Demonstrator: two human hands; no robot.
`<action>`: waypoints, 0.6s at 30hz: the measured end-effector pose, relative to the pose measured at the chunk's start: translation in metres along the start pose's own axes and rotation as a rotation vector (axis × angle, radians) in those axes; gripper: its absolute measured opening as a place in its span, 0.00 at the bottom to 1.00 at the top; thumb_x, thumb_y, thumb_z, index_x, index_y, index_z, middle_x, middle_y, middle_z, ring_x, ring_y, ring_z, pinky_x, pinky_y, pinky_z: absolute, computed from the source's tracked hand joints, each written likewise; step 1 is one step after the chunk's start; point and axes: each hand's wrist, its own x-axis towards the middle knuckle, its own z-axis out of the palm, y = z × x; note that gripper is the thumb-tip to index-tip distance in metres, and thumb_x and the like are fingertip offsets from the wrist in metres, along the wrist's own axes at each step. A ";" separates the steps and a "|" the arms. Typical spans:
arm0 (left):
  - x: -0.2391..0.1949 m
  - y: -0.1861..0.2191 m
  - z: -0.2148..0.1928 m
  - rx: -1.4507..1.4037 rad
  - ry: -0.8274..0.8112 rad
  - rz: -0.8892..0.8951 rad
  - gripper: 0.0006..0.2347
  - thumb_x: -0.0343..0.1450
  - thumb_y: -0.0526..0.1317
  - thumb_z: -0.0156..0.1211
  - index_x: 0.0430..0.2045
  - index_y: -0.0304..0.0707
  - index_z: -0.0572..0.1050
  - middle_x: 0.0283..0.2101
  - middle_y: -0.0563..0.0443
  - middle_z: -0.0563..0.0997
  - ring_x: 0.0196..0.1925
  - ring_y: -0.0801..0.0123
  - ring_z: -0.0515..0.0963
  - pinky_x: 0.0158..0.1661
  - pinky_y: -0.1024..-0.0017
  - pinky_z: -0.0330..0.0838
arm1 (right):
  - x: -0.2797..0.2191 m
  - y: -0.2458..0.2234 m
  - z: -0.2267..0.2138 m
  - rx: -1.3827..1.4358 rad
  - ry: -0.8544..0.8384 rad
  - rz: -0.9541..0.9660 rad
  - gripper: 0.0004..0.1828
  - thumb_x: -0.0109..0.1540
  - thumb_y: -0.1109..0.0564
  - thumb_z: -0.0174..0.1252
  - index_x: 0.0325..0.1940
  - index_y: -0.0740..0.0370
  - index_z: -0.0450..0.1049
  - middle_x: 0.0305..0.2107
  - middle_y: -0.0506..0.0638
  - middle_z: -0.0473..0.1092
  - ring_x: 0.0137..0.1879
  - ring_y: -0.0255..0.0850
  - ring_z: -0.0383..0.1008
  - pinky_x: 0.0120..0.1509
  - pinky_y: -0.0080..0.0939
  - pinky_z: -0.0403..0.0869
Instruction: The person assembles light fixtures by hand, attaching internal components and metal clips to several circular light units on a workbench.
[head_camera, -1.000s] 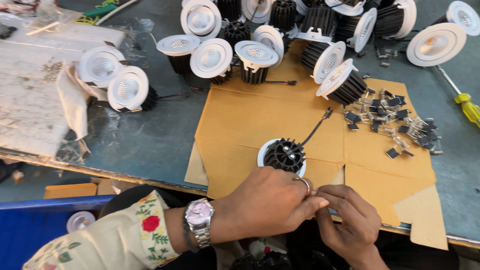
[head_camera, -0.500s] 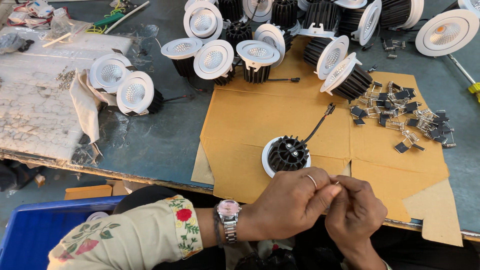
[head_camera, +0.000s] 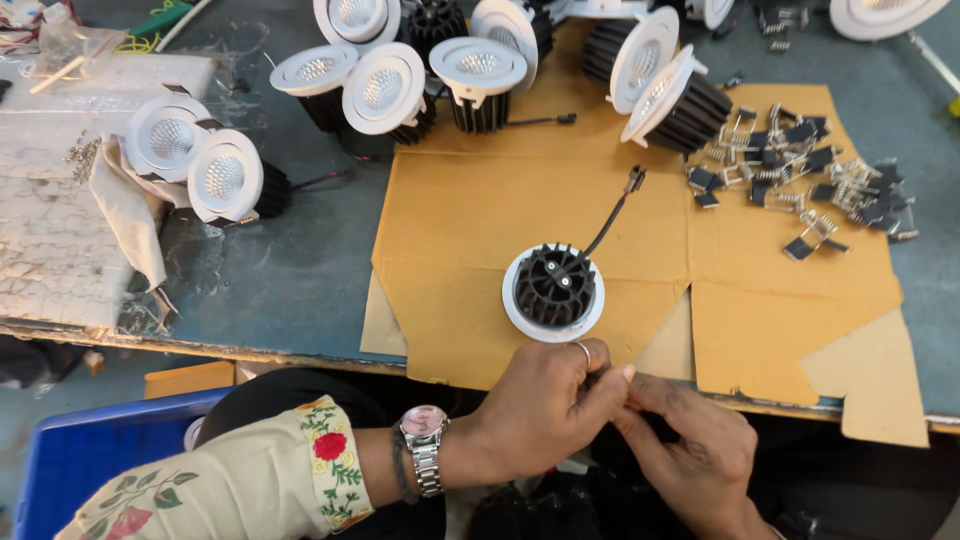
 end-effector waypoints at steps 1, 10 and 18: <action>0.001 -0.002 0.002 0.004 -0.015 -0.061 0.16 0.75 0.42 0.55 0.18 0.28 0.71 0.13 0.46 0.68 0.15 0.76 0.66 0.18 0.70 0.59 | -0.002 0.001 0.000 -0.014 -0.006 -0.009 0.14 0.52 0.65 0.72 0.41 0.67 0.79 0.35 0.53 0.80 0.38 0.39 0.83 0.43 0.33 0.78; 0.011 0.011 -0.003 0.187 -0.200 -0.152 0.20 0.74 0.48 0.58 0.15 0.30 0.73 0.11 0.46 0.69 0.12 0.71 0.68 0.19 0.68 0.63 | -0.015 0.011 -0.013 -0.006 -0.142 0.037 0.12 0.50 0.63 0.71 0.36 0.64 0.81 0.32 0.52 0.81 0.38 0.40 0.84 0.42 0.34 0.79; 0.064 0.033 -0.066 1.075 -0.110 0.813 0.25 0.53 0.44 0.63 0.46 0.49 0.77 0.55 0.47 0.75 0.60 0.48 0.71 0.48 0.54 0.69 | -0.044 0.042 -0.009 0.741 -0.223 0.806 0.12 0.55 0.71 0.61 0.42 0.76 0.82 0.38 0.63 0.83 0.42 0.49 0.87 0.49 0.44 0.85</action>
